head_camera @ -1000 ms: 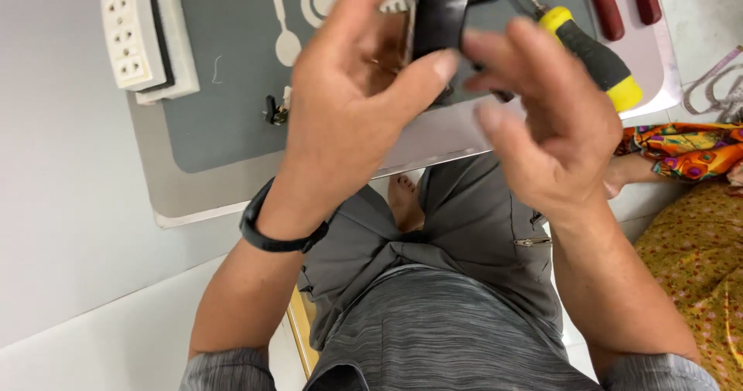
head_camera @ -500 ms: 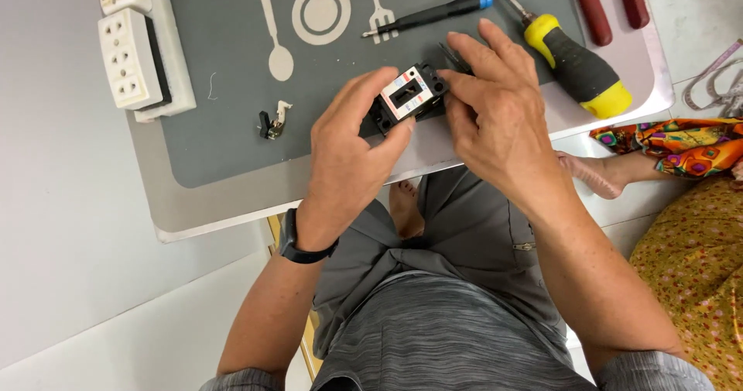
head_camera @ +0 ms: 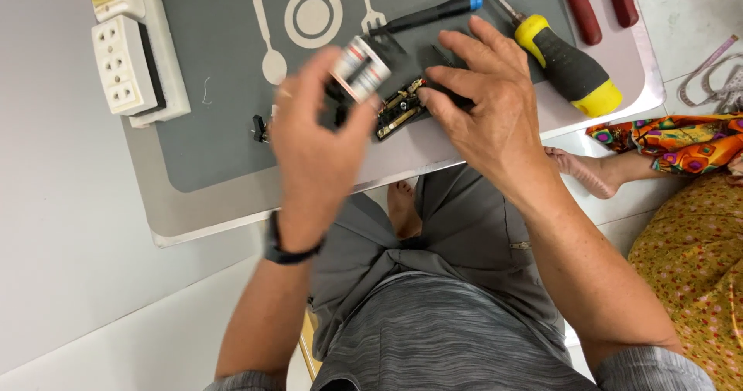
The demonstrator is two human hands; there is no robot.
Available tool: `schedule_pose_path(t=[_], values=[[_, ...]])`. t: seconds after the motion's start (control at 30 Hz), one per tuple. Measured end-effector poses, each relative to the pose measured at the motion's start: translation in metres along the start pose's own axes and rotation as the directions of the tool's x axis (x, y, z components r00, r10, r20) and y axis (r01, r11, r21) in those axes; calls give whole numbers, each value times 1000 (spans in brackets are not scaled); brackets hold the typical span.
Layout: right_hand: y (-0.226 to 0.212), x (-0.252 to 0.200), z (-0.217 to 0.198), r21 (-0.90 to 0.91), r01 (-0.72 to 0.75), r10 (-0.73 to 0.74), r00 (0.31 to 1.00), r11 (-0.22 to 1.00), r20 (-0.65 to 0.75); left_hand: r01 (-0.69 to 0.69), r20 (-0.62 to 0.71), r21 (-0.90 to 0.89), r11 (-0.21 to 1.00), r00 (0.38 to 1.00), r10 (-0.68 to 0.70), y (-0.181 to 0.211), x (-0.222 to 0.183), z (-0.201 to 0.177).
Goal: Assembling internal parts of an electrical switch or socket, including metal contacts and plastic housing, using a screwdriver.
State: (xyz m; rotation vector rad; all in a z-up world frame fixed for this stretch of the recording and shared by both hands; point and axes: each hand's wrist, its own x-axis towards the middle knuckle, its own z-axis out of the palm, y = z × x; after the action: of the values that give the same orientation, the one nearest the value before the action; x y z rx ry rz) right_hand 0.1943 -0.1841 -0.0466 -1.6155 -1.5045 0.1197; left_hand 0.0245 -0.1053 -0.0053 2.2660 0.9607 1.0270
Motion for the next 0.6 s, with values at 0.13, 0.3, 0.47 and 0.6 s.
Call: schedule_pose_path(t=[0.13,0.3,0.47,0.6], values=[[-1,1,3,-10,-8,8,1000,1000,-6,-23,95,227,974,995,1,-25,26,-7],[-1,0,6,5,-25,25,1000,1000,8,-132,215,286,949,974,70,-31,27,4],[1,2,5,23,-48,47,998,999,45,-318,102,240,917,948,302,8,-8,12],[-3,2,7,26,-23,22,999,999,30,-280,196,279,918,953,232,-3,-22,26]])
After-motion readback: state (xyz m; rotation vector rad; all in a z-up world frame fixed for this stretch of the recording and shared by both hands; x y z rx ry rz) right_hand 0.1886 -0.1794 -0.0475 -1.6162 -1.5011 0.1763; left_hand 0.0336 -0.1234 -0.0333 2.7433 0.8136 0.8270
